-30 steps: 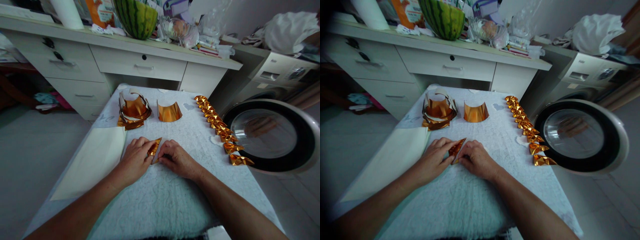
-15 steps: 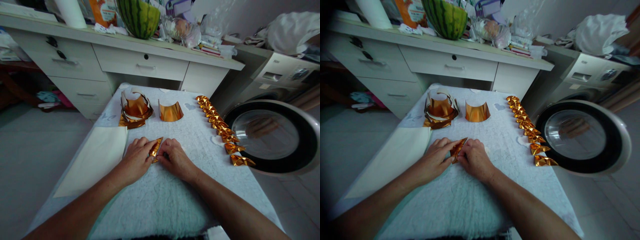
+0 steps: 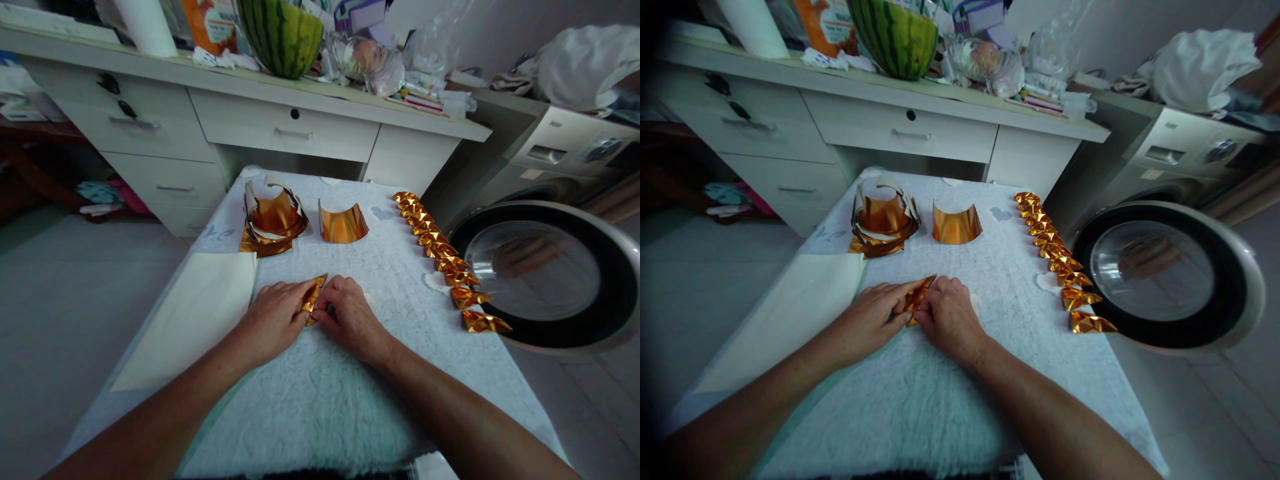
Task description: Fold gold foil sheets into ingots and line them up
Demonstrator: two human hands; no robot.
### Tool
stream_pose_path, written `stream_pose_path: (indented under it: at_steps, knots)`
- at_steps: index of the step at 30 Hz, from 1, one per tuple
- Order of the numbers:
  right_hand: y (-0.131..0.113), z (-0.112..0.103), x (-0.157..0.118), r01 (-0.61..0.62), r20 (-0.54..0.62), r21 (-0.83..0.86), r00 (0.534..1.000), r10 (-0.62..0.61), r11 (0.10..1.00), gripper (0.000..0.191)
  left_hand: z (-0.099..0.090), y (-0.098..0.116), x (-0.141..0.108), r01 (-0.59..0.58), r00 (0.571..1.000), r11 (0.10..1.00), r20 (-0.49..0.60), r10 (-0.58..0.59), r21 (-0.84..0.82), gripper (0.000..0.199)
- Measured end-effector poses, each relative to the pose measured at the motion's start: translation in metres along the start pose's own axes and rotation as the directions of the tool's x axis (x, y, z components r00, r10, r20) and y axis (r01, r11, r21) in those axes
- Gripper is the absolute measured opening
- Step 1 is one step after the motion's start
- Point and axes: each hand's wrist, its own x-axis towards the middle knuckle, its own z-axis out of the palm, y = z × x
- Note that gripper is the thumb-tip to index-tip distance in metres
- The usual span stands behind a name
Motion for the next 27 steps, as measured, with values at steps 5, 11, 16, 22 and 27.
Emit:
stream_pose_path:
  at_steps: [5, 11, 16, 22, 27]
  knots:
    - [-0.0005, 0.0014, 0.0, -0.018, -0.004, -0.024, 1.0, 0.018, 1.0, 0.011, -0.0027, 0.0022, 0.0, 0.001, 0.999, 1.0, 0.053, -0.002, 0.025, 0.052]
    - [-0.0028, 0.0011, 0.0006, -0.03, 0.001, -0.03, 1.0, 0.03, 0.999, 0.008, -0.0042, 0.0025, -0.002, 0.019, 0.995, 0.998, 0.098, -0.024, 0.052, 0.05]
    - [-0.0033, 0.0011, 0.0003, -0.046, 0.006, -0.05, 0.999, 0.047, 0.998, 0.006, -0.0019, -0.0003, -0.0016, 0.004, 0.995, 1.0, 0.095, -0.006, 0.02, 0.05]
    - [-0.0027, 0.0019, 0.0001, -0.035, -0.009, -0.074, 0.999, 0.034, 0.997, 0.008, -0.0009, -0.0026, -0.0014, -0.011, 0.995, 1.0, 0.097, 0.011, 0.006, 0.051]
    - [-0.0042, 0.0013, 0.0006, -0.042, 0.006, -0.091, 0.999, 0.043, 0.995, 0.008, -0.0003, -0.0026, -0.0015, -0.008, 0.995, 1.0, 0.095, 0.007, 0.014, 0.054]
